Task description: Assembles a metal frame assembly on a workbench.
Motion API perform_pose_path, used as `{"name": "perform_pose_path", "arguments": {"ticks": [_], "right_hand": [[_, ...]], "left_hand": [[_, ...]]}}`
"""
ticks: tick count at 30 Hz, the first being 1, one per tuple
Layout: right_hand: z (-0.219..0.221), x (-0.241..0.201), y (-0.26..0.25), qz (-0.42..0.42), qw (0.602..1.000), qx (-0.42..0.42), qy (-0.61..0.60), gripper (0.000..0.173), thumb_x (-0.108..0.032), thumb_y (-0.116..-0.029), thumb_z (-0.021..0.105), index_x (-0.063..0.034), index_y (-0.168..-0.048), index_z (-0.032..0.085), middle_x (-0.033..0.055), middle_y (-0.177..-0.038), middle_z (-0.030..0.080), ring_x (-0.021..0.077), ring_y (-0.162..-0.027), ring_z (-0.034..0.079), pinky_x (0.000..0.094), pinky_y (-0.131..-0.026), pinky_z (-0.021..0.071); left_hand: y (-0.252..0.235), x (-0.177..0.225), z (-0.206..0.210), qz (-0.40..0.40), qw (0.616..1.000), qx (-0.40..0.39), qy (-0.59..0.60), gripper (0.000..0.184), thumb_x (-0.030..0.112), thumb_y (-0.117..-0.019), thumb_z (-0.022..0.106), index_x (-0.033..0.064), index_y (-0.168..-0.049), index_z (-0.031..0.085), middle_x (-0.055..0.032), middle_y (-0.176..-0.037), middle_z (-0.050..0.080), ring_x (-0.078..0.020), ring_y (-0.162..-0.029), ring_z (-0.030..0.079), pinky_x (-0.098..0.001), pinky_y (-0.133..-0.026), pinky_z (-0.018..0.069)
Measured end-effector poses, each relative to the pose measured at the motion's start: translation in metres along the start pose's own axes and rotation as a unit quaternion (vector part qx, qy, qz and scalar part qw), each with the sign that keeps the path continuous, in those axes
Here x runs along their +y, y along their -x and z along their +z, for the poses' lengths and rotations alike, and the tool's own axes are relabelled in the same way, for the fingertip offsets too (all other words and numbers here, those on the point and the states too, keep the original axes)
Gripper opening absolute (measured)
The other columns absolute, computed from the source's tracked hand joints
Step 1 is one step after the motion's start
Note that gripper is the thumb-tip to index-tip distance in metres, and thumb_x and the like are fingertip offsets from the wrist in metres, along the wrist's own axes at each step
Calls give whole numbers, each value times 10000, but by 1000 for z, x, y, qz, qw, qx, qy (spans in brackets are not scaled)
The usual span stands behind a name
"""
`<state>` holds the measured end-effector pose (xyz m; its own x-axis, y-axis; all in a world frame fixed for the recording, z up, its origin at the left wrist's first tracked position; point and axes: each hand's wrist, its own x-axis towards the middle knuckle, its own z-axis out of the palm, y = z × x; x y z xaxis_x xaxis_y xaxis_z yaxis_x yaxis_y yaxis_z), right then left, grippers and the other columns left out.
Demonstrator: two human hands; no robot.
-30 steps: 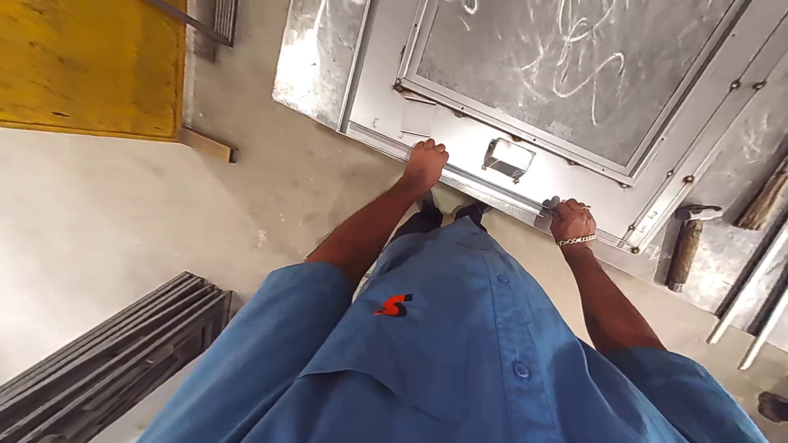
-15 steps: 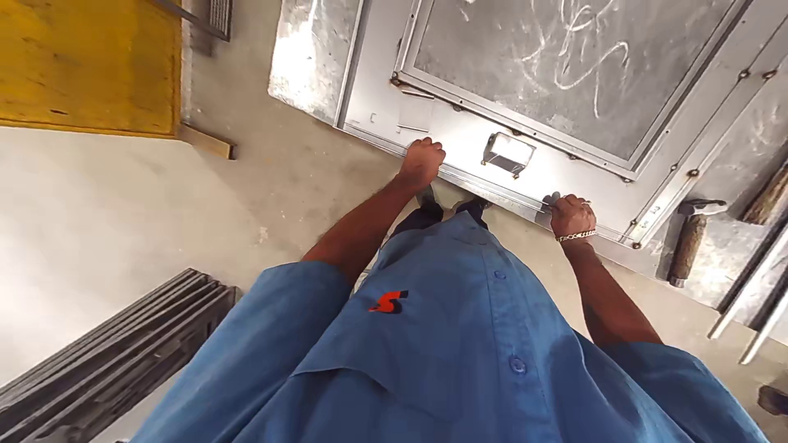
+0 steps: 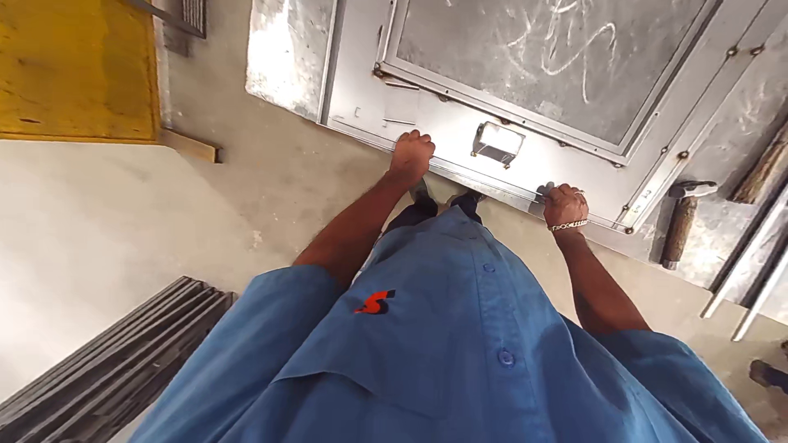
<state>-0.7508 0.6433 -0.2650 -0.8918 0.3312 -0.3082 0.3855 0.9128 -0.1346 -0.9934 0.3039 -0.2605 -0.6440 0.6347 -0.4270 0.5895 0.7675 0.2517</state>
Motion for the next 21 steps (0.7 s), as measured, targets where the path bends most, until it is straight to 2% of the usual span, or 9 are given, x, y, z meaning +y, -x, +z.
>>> {"name": "perform_pose_path", "arguments": {"ticks": [5,8,11,13,17,21], "right_hand": [[-10,1,-10,14,999,33,2,199,-174,-996,597,-26,-1002,730,220,-1091,701,438,-1089,659,613,-922,512],[-8,2,-13,24,1000,7,-6,198,-174,-997,625,-16,-1045,733,235,-1123,695,454,-1117,644,629,-948,497],[-1,9,-11,8,1000,-2,3,201,-196,-999,649,-22,-1059,727,236,-1111,693,461,-1093,647,646,-925,501],[-1,10,-9,9,1000,-10,4,226,-205,-1001,637,-22,-1098,728,240,-1129,702,468,-1112,644,647,-946,484],[0,9,-8,49,999,-15,-8,225,-220,-992,665,-62,-1138,731,194,-1212,706,426,-1195,626,657,-1009,438],[2,8,-6,59,998,-5,-20,213,-209,-991,665,-66,-1125,748,177,-1207,722,409,-1166,653,652,-1006,441]], "left_hand": [[-12,1,-6,0,999,30,11,194,123,-1009,571,15,-1025,731,-158,-1129,702,-382,-1159,620,-540,-1001,483],[-16,6,-4,1,1000,15,10,192,128,-1007,581,7,-1032,727,-162,-1149,699,-390,-1176,611,-548,-1028,465],[-15,5,1,8,1000,21,12,190,141,-1010,588,22,-1045,731,-160,-1136,700,-388,-1158,620,-552,-997,484],[-13,4,3,8,1000,23,12,198,160,-1015,593,26,-1067,730,-172,-1137,696,-394,-1151,625,-552,-981,494],[-13,2,5,-13,999,22,23,193,175,-1012,611,47,-1086,735,-167,-1164,684,-389,-1176,609,-548,-988,488],[-9,3,7,-24,999,16,29,182,161,-1007,614,60,-1083,745,-157,-1178,685,-384,-1188,602,-543,-993,482]]}}
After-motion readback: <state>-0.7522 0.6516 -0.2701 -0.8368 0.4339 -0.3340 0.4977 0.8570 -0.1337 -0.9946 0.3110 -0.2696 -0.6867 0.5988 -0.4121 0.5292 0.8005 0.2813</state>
